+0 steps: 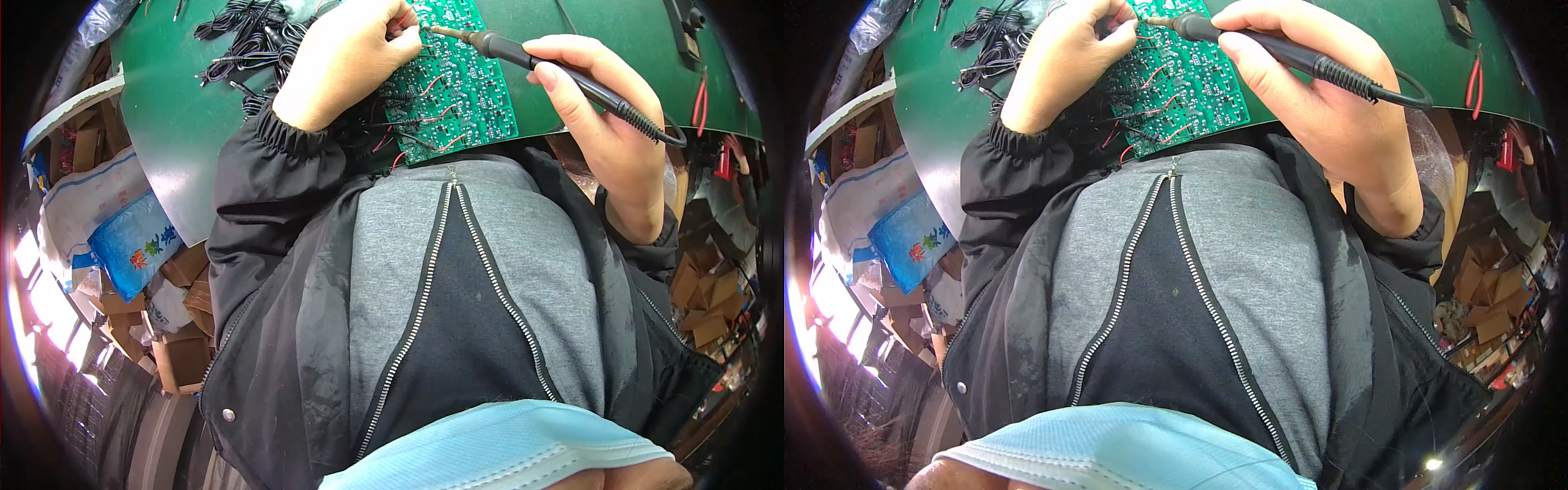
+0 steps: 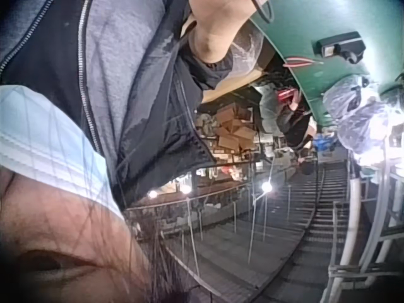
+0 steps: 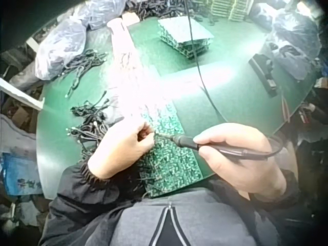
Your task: Soldering electrical wires onto a green circuit board at a manual assembly station.
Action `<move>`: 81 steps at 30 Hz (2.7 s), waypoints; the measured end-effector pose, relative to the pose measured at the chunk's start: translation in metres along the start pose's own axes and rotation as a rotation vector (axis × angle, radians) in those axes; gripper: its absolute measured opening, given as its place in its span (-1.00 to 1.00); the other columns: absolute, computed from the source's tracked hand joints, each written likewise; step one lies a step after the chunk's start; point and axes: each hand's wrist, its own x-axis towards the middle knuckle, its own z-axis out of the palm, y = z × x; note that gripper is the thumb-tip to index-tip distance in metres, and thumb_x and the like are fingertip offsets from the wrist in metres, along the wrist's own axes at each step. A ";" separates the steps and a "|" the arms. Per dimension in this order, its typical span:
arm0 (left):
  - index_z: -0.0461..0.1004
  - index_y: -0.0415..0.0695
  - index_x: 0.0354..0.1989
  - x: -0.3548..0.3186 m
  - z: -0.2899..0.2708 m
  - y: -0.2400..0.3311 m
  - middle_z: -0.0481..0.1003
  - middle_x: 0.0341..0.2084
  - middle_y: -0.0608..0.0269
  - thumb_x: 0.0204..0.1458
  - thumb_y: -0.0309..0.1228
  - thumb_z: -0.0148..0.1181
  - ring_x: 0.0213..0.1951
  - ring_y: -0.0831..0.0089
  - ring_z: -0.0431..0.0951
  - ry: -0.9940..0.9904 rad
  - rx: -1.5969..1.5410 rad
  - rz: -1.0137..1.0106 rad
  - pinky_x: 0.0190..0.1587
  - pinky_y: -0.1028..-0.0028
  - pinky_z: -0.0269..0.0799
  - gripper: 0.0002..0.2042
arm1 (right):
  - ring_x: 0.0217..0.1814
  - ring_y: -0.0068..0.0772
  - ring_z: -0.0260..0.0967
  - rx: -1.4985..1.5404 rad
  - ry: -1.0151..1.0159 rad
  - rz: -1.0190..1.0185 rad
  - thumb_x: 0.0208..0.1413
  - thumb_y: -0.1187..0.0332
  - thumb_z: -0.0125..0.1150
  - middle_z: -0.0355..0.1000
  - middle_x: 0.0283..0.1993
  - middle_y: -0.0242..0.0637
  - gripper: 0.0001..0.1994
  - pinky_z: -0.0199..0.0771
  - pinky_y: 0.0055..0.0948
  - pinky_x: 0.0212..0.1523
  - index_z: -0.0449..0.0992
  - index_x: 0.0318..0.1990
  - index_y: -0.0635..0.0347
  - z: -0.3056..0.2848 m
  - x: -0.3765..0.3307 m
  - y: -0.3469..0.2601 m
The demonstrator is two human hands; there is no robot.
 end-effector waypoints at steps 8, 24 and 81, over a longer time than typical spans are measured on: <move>0.53 -0.25 -0.38 0.000 0.000 -0.003 0.54 -0.52 -0.01 0.06 -0.44 0.28 -0.41 0.09 0.59 0.013 0.016 0.015 -0.31 0.28 0.49 -0.87 | -0.10 -0.49 0.57 0.014 0.097 0.011 0.29 0.53 0.24 0.58 -0.10 -0.24 -0.80 0.50 -0.58 -0.03 0.59 0.01 0.42 0.001 -0.003 -0.004; 0.57 -0.21 -0.28 -0.007 0.011 -0.009 0.54 -0.45 0.02 0.08 -0.47 0.32 -0.39 0.08 0.59 0.258 0.125 0.192 -0.29 0.26 0.51 -0.90 | -0.07 -0.49 0.56 0.066 0.153 0.050 0.31 0.51 0.23 0.57 -0.06 -0.24 -0.79 0.50 -0.57 0.01 0.58 0.04 0.41 -0.003 -0.002 -0.003; 0.38 0.05 0.35 0.171 -0.106 -0.245 0.42 0.26 0.05 -0.01 0.44 0.12 0.33 0.02 0.34 0.320 0.682 -0.360 0.37 0.09 0.24 -0.13 | -0.13 -0.51 0.54 0.060 0.360 0.098 0.32 0.54 0.19 0.54 -0.11 -0.23 -0.82 0.50 -0.55 -0.08 0.55 0.01 0.42 -0.010 0.015 0.005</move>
